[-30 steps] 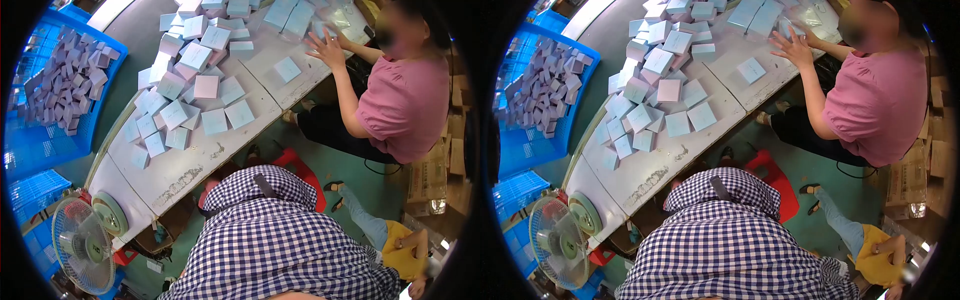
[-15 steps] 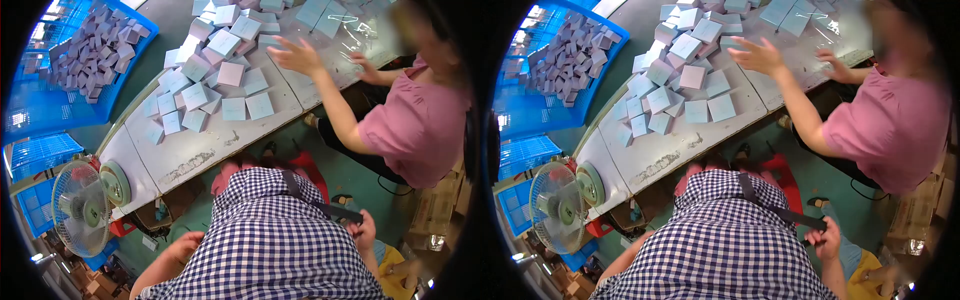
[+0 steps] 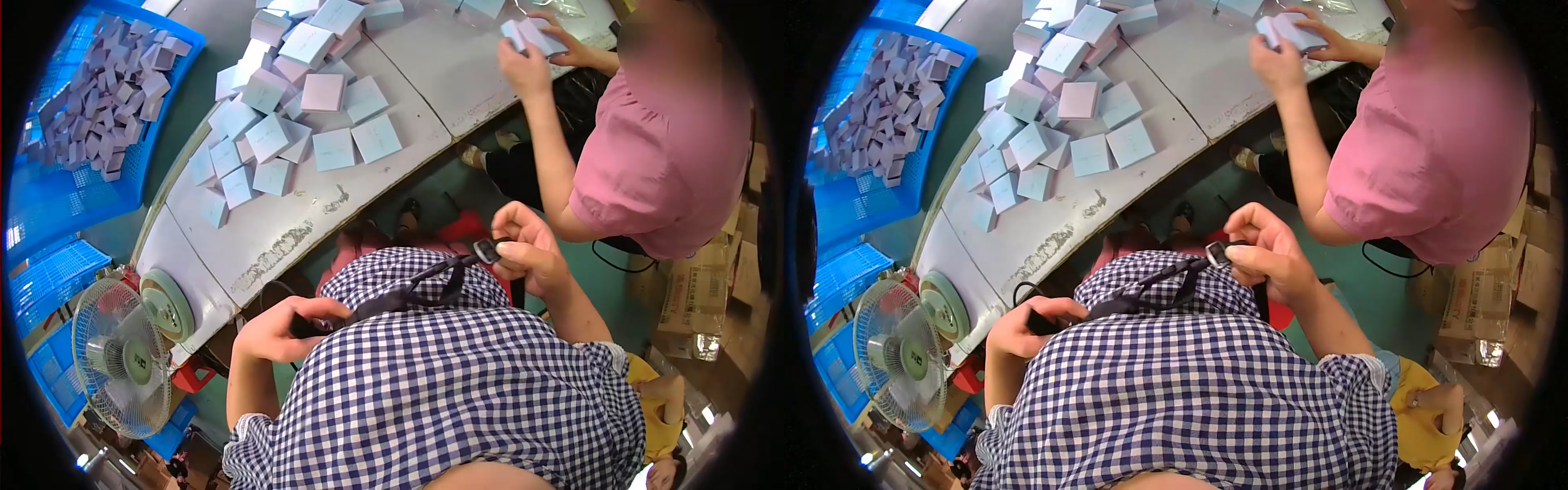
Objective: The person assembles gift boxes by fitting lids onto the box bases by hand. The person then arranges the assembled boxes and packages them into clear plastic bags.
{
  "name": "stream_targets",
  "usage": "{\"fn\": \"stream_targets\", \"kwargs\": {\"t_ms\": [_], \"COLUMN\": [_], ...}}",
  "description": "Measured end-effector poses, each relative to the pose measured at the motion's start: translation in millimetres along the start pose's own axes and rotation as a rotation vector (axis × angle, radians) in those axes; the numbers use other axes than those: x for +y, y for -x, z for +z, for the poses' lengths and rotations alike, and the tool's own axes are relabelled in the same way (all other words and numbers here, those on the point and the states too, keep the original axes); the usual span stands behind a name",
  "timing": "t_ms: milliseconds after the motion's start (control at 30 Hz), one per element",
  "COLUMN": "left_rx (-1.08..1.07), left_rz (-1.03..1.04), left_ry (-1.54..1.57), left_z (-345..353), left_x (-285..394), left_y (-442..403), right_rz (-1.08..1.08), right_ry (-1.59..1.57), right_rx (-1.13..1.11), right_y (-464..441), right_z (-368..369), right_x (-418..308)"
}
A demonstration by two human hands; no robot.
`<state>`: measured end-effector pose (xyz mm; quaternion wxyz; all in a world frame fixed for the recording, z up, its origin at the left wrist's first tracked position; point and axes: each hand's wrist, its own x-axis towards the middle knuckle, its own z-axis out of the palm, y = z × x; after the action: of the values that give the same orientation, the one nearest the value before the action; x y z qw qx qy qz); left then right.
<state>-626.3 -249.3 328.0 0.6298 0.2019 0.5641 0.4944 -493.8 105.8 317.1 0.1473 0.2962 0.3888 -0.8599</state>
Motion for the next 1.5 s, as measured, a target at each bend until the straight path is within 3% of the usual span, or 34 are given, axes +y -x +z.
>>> {"fn": "stream_targets", "kwargs": {"t_ms": [67,200,267,333,367,400,467,500,533,600,667,700,733,767,800,833,867,933,967,1033,1100,1133,1267,1333,1400,1433,1500], "left_rx": [-0.162,0.066,0.036,-0.101,-0.171,-0.189,-0.152,-0.143,-0.227,-0.259,-0.059,0.176,0.566,0.877,1.090,1.264,1.268,1.449,1.455,1.275,1.288,1.364,1.467,1.477,1.342,1.333,1.447], "left_rz": [0.148,0.131,0.298,0.304,0.092,0.054,0.126,0.288,0.282,0.330,0.099,0.085,-0.098,-0.007,0.015,0.000,0.020,-0.392,-0.362,-0.508,-0.403,-0.217,-0.152,-0.153,0.109,0.091,0.270], "left_ry": [-0.056,-0.122,-0.059,0.059,0.060,0.102,-0.163,-0.321,-0.303,-0.047,0.055,-0.017,-0.177,-0.414,-0.436,-0.653,-0.658,-0.851,-0.854,-0.893,-0.869,-0.879,-0.800,-0.801,-0.711,-0.711,-0.816], "left_z": [-12.1,-20.1,-2.9,22.8,28.8,31.5,16.3,4.3,-8.1,-24.4,-36.2,-41.4,-49.4,-71.0,-99.4,-136.2,-165.1,-213.0,-230.9,-264.9,-241.1,-242.6,-215.9,-219.8,-221.3,-211.8,-189.6], "left_x": [-4.8,14.7,19.4,7.3,14.4,7.2,5.2,-3.7,-7.5,-24.1,-32.5,-33.6,-51.1,-77.3,-92.8,-118.9,-141.4,-180.2,-206.0,-239.9,-198.8,-211.7,-182.7,-182.4,-176.7,-173.7,-138.9], "left_y": [-16.9,-55.4,-91.8,-118.2,-121.6,-125.1,-119.3,-114.7,-106.1,-87.4,-52.6,-36.7,-19.7,-8.0,8.2,26.8,42.0,55.3,44.9,32.2,-11.5,-35.1,-98.1,-104.2,-94.3,-86.9,-76.7], "right_rz": [0.020,0.006,0.018,0.019,0.041,0.064,-0.041,-0.084,-0.121,0.116,0.220,0.184,0.137,-0.003,0.034,-0.150,-0.341,-0.493,-0.512,-0.437,-0.398,-0.467,-0.551,-0.581,-0.792,-0.728,-0.695], "right_ry": [0.074,0.117,0.096,0.090,0.120,0.152,0.649,0.779,0.905,0.790,0.825,0.821,0.818,0.828,0.998,1.223,1.439,1.742,1.877,1.946,1.965,1.979,2.001,1.981,1.727,1.755,1.717], "right_rx": [-0.096,-0.186,-0.168,-0.154,-0.156,-0.161,-0.319,-0.431,-0.544,-0.573,-0.543,-0.416,-0.285,-0.223,-0.036,0.000,0.047,0.073,0.089,0.131,0.194,0.267,0.374,0.412,0.516,0.415,0.381], "right_y": [-9.1,-21.4,-23.4,-23.7,-23.3,-22.5,-23.3,-24.8,-25.6,-27.6,-32.2,-36.8,-42.4,-53.9,-65.1,-82.5,-103.0,-150.4,-175.5,-220.9,-257.2,-270.4,-297.9,-306.3,-313.8,-306.3,-282.0], "right_z": [3.9,7.2,12.1,14.3,13.1,12.9,-4.2,-7.5,-10.1,-17.9,-21.3,-21.4,-20.4,-23.0,-17.1,-12.5,-7.3,9.9,21.2,34.2,51.8,56.6,59.8,40.8,25.2,19.7,11.9], "right_x": [5.1,15.5,18.7,19.8,22.6,21.9,25.6,22.5,19.8,17.4,9.6,7.3,4.0,7.9,8.4,13.5,21.7,43.8,54.9,79.3,85.9,89.5,65.2,52.9,43.8,41.1,42.1]}}
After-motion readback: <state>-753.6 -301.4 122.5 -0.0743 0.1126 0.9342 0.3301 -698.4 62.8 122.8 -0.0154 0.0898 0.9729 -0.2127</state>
